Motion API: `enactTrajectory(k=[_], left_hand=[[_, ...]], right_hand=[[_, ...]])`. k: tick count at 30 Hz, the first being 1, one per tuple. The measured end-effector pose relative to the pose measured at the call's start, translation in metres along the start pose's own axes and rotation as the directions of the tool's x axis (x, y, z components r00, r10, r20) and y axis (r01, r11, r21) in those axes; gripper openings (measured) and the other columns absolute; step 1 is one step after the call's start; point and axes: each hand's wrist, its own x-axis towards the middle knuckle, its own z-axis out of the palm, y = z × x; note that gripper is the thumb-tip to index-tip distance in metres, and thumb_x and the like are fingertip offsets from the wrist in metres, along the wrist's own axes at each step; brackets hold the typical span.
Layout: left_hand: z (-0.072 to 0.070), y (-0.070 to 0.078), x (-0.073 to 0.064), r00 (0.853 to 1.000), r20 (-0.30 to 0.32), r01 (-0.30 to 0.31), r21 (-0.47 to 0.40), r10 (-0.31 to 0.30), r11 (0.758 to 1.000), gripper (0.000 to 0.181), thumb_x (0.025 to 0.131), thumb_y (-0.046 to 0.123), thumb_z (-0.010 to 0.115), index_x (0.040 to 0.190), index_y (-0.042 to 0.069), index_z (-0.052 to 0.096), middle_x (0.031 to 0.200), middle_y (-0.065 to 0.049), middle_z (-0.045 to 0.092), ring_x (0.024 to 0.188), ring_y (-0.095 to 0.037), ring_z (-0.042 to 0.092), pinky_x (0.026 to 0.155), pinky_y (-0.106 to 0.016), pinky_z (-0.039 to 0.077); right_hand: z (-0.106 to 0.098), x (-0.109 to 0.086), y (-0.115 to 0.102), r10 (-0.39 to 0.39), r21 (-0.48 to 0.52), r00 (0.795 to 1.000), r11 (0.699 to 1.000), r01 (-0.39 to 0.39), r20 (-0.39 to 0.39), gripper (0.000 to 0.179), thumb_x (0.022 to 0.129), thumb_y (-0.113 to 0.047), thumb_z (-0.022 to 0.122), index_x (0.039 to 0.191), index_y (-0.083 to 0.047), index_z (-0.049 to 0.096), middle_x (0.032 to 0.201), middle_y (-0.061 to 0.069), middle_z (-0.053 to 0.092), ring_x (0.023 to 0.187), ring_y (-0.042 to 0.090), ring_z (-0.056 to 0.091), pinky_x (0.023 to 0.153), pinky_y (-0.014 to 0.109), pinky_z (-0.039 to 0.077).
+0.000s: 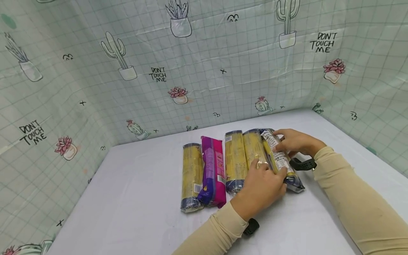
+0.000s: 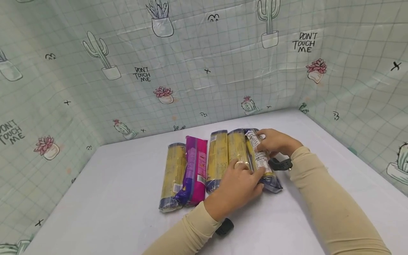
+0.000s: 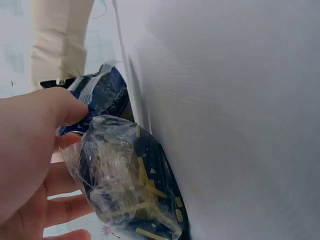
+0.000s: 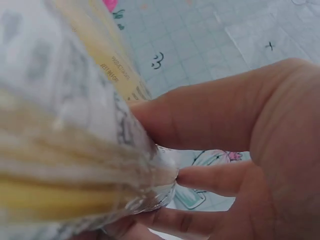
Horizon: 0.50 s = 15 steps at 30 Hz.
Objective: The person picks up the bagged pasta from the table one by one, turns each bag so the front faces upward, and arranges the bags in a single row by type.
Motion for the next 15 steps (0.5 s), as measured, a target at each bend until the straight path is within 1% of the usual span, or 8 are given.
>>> enactTrajectory(k=[2, 4, 6, 8, 10, 12, 13, 15], left_hand=[[0.0, -0.002, 0.0, 1.0, -0.009, 0.014, -0.061, -0.014, 0.998, 0.037, 0.101, 0.046, 0.052, 0.133, 0.031, 0.059, 0.1, 0.01, 0.074, 0.106, -0.014, 0.063, 0.106, -0.043, 0.039], [-0.001, -0.005, 0.001, 1.0, -0.006, 0.029, -0.14, -0.03, 0.99, 0.038, 0.101, 0.043, 0.054, 0.136, 0.03, 0.06, 0.1, 0.01, 0.073, 0.106, -0.014, 0.063, 0.103, -0.04, 0.041], [-0.001, -0.007, 0.001, 0.998, 0.001, 0.054, -0.234, -0.056, 0.971, 0.04, 0.1, 0.04, 0.056, 0.138, 0.028, 0.06, 0.102, 0.01, 0.073, 0.105, -0.013, 0.062, 0.1, -0.037, 0.043], [-0.002, -0.01, 0.002, 0.997, -0.019, 0.068, -0.309, -0.078, 0.949, 0.039, 0.099, 0.037, 0.059, 0.136, 0.024, 0.062, 0.096, 0.008, 0.073, 0.098, -0.012, 0.065, 0.092, -0.033, 0.047], [-0.002, -0.011, 0.003, 0.994, -0.036, 0.083, -0.376, -0.104, 0.923, 0.037, 0.098, 0.033, 0.062, 0.132, 0.019, 0.064, 0.092, 0.006, 0.072, 0.091, -0.01, 0.066, 0.085, -0.028, 0.049], [-0.003, -0.013, 0.003, 0.99, -0.035, 0.105, -0.436, -0.133, 0.894, 0.038, 0.097, 0.031, 0.063, 0.131, 0.015, 0.064, 0.092, 0.004, 0.071, 0.086, -0.008, 0.065, 0.077, -0.024, 0.049], [-0.003, -0.013, 0.003, 0.988, -0.025, 0.122, -0.466, -0.151, 0.876, 0.04, 0.096, 0.031, 0.063, 0.132, 0.013, 0.063, 0.095, 0.003, 0.071, 0.086, -0.008, 0.065, 0.075, -0.023, 0.049], [-0.002, -0.013, 0.003, 0.981, 0.029, 0.179, -0.538, -0.194, 0.824, 0.046, 0.097, 0.033, 0.063, 0.137, 0.011, 0.059, 0.106, 0.001, 0.069, 0.092, -0.007, 0.062, 0.078, -0.021, 0.049]], right_hand=[[-0.001, 0.0, 0.001, -0.002, 0.026, 1.0, 1.0, 0.002, -0.004, 0.084, 0.092, -0.009, 0.066, 0.156, 0.005, 0.014, 0.134, 0.036, 0.042, 0.082, 0.027, 0.065, 0.066, 0.046, 0.058], [-0.002, 0.0, 0.001, -0.007, 0.049, 1.0, 0.999, 0.007, -0.009, 0.084, 0.092, -0.009, 0.066, 0.156, 0.006, 0.014, 0.134, 0.036, 0.041, 0.084, 0.027, 0.064, 0.067, 0.046, 0.058], [-0.003, -0.001, 0.0, -0.008, 0.085, 1.0, 0.996, 0.008, -0.009, 0.084, 0.092, -0.008, 0.065, 0.156, 0.005, 0.013, 0.134, 0.036, 0.041, 0.087, 0.028, 0.065, 0.07, 0.046, 0.058], [-0.004, -0.001, -0.001, -0.01, 0.1, 1.0, 0.995, 0.011, -0.014, 0.083, 0.092, -0.007, 0.064, 0.156, 0.005, 0.013, 0.135, 0.036, 0.042, 0.09, 0.029, 0.065, 0.072, 0.046, 0.058], [-0.005, -0.001, -0.001, -0.005, 0.113, 1.0, 0.994, 0.008, -0.02, 0.082, 0.093, -0.008, 0.063, 0.157, 0.005, 0.013, 0.135, 0.036, 0.042, 0.095, 0.029, 0.064, 0.075, 0.046, 0.058], [-0.006, 0.0, -0.001, 0.007, 0.127, 0.999, 0.992, -0.003, -0.032, 0.081, 0.094, -0.008, 0.062, 0.157, 0.004, 0.013, 0.135, 0.035, 0.044, 0.098, 0.029, 0.064, 0.077, 0.045, 0.058], [-0.006, 0.0, -0.001, 0.013, 0.128, 0.999, 0.992, -0.008, -0.04, 0.081, 0.094, -0.009, 0.062, 0.157, 0.004, 0.013, 0.134, 0.034, 0.045, 0.099, 0.029, 0.064, 0.078, 0.044, 0.057], [-0.005, 0.001, -0.002, 0.026, 0.154, 0.998, 0.988, -0.017, -0.054, 0.082, 0.095, -0.011, 0.063, 0.158, 0.002, 0.012, 0.134, 0.032, 0.046, 0.1, 0.028, 0.064, 0.079, 0.044, 0.057]])
